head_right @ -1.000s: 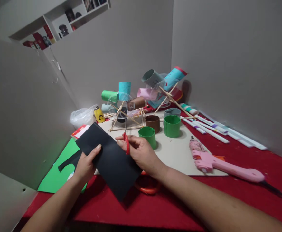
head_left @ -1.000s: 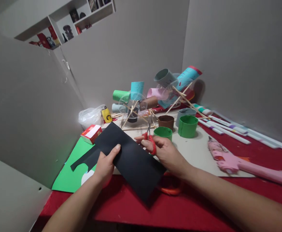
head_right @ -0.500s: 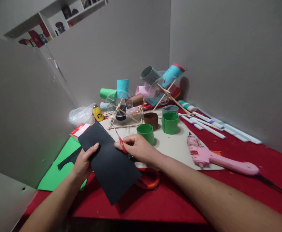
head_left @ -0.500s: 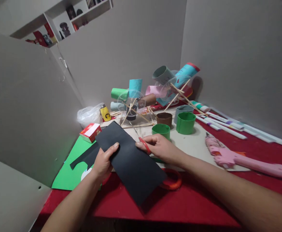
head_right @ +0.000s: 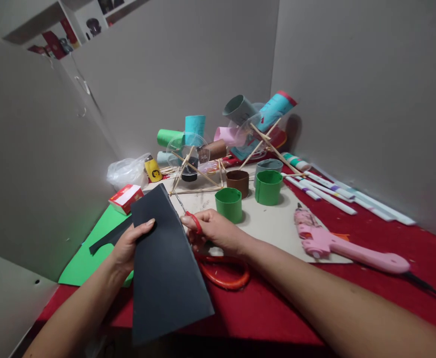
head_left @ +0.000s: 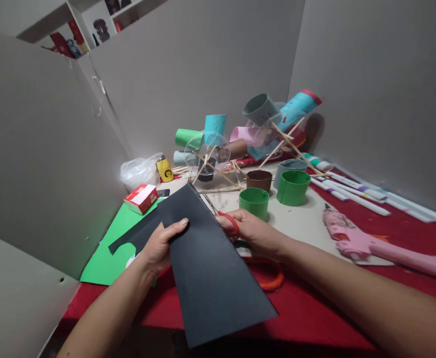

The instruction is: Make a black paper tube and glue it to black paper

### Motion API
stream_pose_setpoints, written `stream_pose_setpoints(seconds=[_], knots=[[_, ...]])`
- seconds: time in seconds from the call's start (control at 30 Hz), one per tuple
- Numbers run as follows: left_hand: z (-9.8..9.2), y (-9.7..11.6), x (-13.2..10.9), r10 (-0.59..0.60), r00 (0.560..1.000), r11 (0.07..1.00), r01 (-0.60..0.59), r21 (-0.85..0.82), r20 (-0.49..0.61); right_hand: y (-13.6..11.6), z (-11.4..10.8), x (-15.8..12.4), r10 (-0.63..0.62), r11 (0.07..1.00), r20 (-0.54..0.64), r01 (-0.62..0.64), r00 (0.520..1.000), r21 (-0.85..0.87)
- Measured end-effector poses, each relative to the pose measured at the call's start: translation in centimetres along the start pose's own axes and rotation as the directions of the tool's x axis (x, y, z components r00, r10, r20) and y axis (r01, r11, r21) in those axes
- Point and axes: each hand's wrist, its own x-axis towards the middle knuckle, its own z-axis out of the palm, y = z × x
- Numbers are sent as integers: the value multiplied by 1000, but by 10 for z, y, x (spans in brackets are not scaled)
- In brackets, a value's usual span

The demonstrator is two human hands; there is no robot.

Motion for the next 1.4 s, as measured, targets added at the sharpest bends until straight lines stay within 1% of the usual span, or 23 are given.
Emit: stream_pose_setpoints(seconds=[0.07, 0.2, 0.3, 0.57, 0.73, 0.87, 1.03, 1.4], knots=[[1, 0, -1, 1, 1000, 1000, -1, 0, 9, 3, 0, 1, -6, 1000, -8, 6, 1000, -7], [4, -3, -3, 39, 999, 999, -40, 16, 29, 5, 1, -1, -28, 999, -1, 28, 1000, -19], [5, -4, -3, 42, 998, 999, -43, 13, 36, 5, 2, -3, -16, 1000, 9, 16, 1000, -22], [5, -7, -3, 85, 996, 996, -86, 31, 25, 4, 2, -4, 30, 998, -9, -30, 1000, -59], [3, -8, -4, 140, 990, 988, -138, 69, -19, 7, -1, -3, 30, 996, -24, -32, 999, -86], [3, -7, -4, 114, 993, 989, -114, 97, 4, 6, 0, -4, 19, 993, 5, -19, 1000, -113], [5, -5, -5, 94, 996, 991, -94, 93, -2, 4, 0, -5, 10, 992, 6, -9, 1000, -128], [4, -6, -3, 79, 997, 993, -80, 82, 16, 10, 0, -6, 0, 998, -45, -3, 999, -69]])
